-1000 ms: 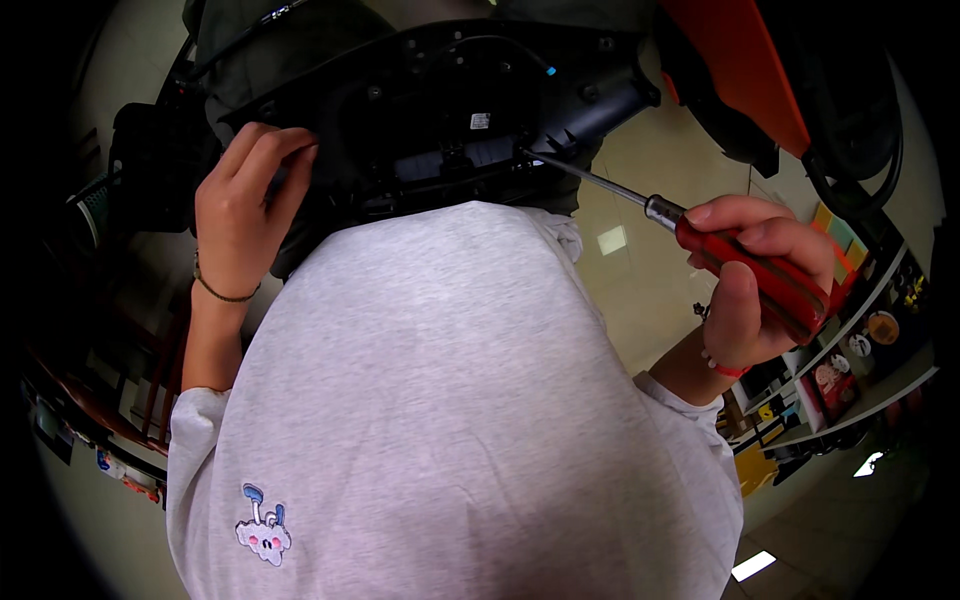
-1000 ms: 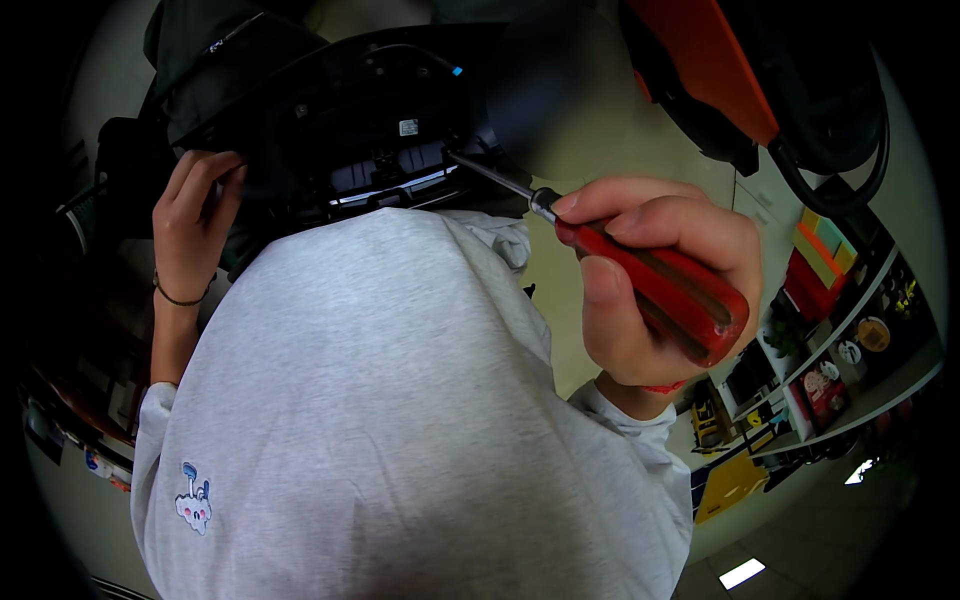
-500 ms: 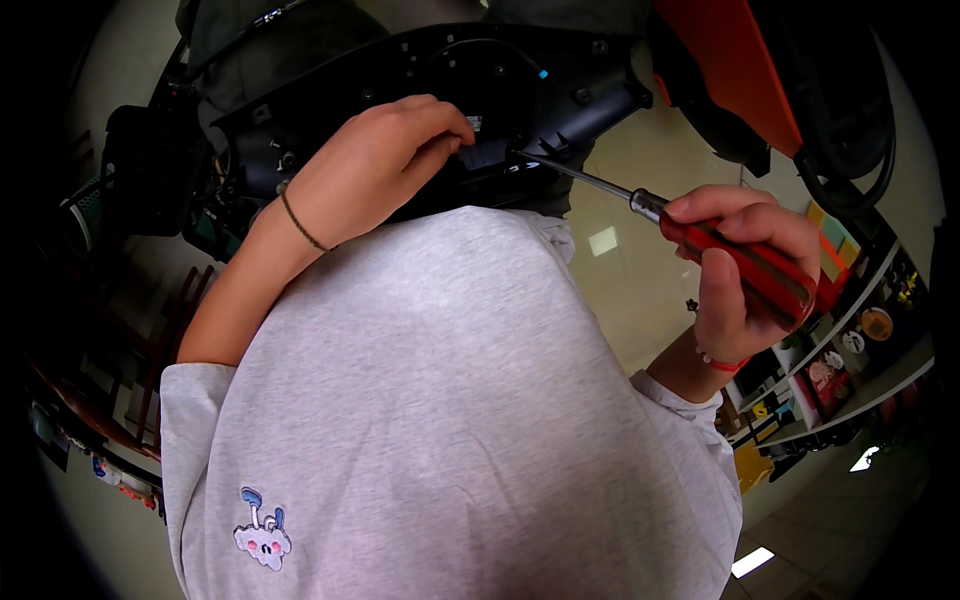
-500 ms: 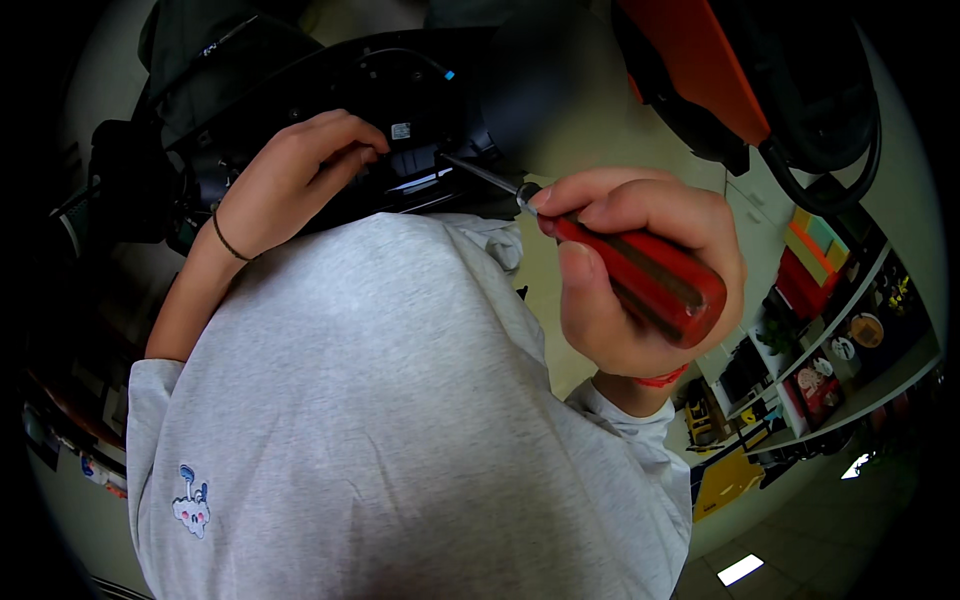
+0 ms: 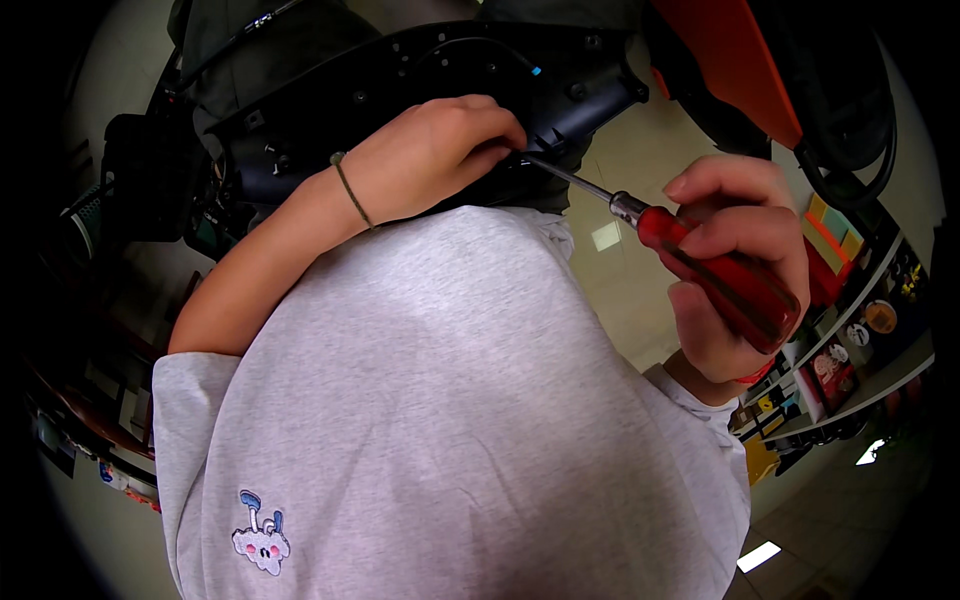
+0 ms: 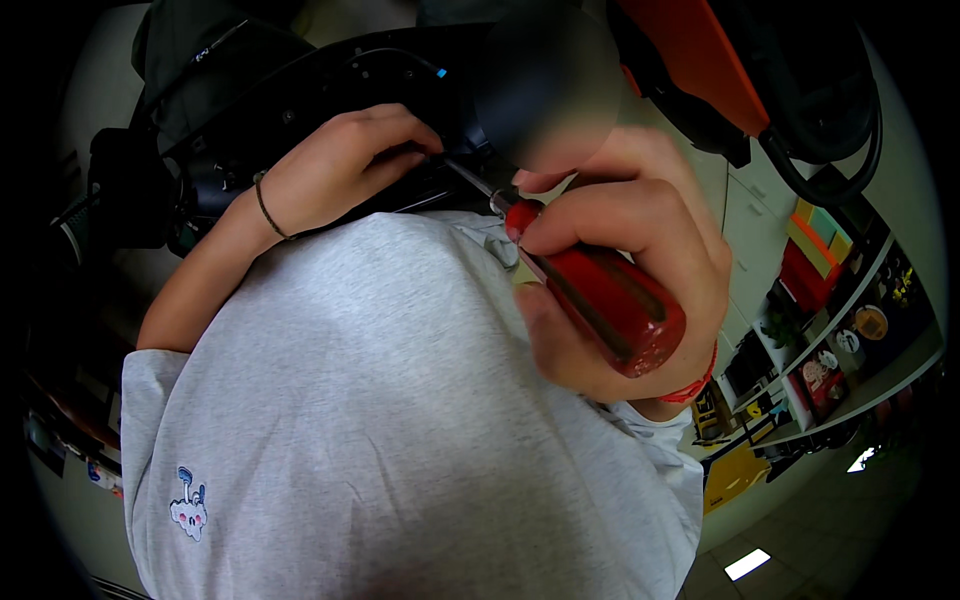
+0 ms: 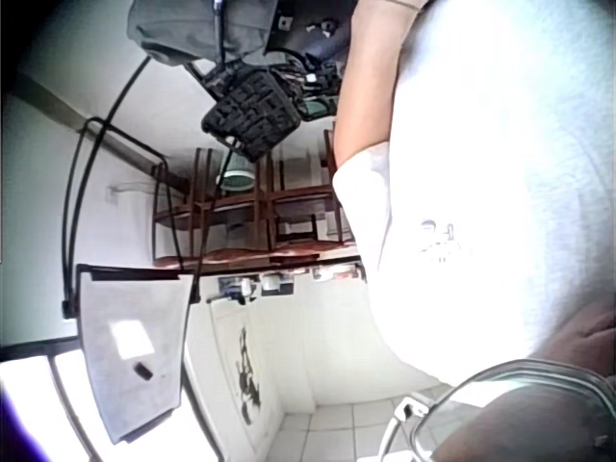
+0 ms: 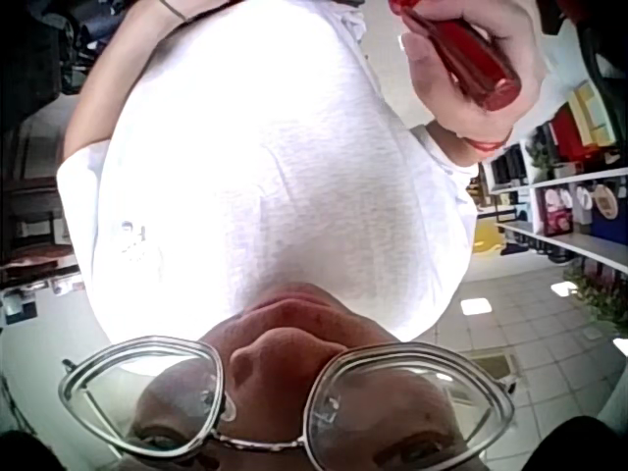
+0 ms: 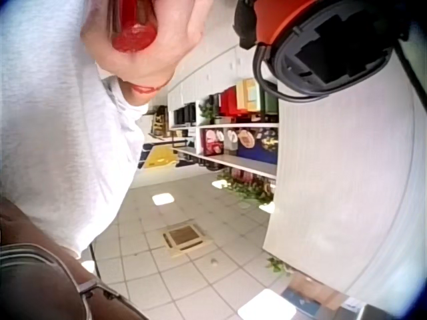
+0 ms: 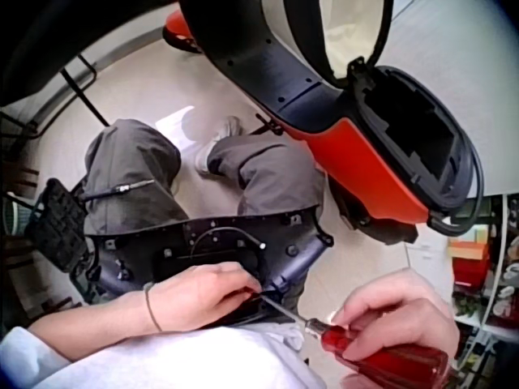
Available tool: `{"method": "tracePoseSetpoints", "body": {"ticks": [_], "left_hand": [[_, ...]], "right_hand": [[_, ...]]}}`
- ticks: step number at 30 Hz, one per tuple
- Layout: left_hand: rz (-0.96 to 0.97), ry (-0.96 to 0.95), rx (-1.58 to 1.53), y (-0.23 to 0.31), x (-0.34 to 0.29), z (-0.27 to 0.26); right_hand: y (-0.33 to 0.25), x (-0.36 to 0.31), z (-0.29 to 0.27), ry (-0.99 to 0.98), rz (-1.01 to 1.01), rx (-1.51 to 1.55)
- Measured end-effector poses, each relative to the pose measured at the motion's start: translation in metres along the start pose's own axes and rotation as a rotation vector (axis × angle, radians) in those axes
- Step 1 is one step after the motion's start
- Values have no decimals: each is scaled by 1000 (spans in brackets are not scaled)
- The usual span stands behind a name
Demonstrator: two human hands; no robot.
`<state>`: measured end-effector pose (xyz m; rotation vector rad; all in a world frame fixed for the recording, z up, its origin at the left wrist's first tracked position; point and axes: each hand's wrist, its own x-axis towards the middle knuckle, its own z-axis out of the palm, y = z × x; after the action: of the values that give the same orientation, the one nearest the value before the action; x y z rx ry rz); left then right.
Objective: The person disassembles an instrument cluster component while sitting on the floor, first using a small tool to pry or detach internal parts and then using a screwdriver to remove several screws from the back of the plastic housing.
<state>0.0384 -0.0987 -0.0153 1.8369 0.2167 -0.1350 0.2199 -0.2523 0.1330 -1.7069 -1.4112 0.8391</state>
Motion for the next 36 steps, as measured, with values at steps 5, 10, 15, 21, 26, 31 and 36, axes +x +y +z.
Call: {"method": "tracePoseSetpoints", "body": {"ticks": [5, 10, 15, 21, 26, 31, 36], "left_hand": [[66, 9, -40, 2, 13, -9], [82, -6, -14, -3, 17, -7], [-55, -57, 145, -15, 8, 4], [-104, -117, 269, -13, 8, 4], [-75, -134, 363, -18, 7, 9], [-57, -152, 440, -15, 8, 9], [-55, -183, 493, -13, 4, 11]], "right_hand": [[-17, 6, -21, -95, -52, -227], [-25, 3, -17, 35, -87, -314], [-47, 24, -26, -261, -73, -525], [-51, 23, -17, -300, -82, -611], [-40, 24, -17, -284, -197, -582], [-57, 28, -29, -443, -104, -701], [-54, 24, -29, -487, -164, -718]]}}
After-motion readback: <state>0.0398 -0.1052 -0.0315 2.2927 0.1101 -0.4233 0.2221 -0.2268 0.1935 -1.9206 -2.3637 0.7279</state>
